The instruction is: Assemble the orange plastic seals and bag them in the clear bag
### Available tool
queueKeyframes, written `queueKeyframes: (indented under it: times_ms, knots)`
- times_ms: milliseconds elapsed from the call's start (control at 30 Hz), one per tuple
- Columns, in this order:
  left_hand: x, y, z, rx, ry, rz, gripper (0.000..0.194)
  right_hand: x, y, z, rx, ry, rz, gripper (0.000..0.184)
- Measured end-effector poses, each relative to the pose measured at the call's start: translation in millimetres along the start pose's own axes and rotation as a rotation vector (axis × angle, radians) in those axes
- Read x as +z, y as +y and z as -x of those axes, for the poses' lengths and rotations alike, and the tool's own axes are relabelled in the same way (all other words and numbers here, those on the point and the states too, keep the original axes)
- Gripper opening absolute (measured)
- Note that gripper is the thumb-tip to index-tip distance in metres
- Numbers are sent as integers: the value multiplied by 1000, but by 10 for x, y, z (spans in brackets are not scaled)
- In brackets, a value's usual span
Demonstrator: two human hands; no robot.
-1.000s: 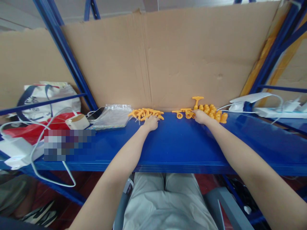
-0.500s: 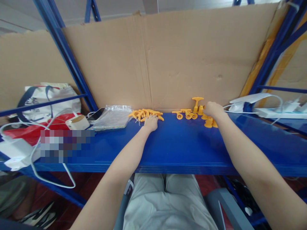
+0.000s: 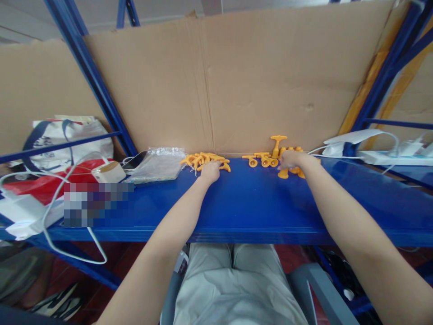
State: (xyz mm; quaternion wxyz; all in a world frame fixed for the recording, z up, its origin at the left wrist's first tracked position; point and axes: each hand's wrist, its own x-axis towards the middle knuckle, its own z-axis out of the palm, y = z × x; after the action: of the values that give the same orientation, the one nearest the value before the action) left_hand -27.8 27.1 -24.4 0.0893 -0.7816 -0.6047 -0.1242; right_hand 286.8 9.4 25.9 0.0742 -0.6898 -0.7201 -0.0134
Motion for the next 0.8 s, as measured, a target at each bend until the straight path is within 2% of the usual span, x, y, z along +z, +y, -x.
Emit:
queueKeyframes:
  times_ms: [100,267,400,600,800]
  knots:
    - [-16,0,7,-3,-7,7,45,16,-122,19,-74,-161,-4,17]
    - [-41,25,33,47,63,-28,40,124,-371,50,-265,-127,-144,17]
    - [-57,37,41,63,41,-25,42,213,-517,75,-340,-98,-182,14]
    - [-63,34,27,17,49,-8,37,294,-579,71,-395,-145,-330,21]
    - [-87,44,32,12,25,-37,41,378,-588,33,-370,-171,-399,28]
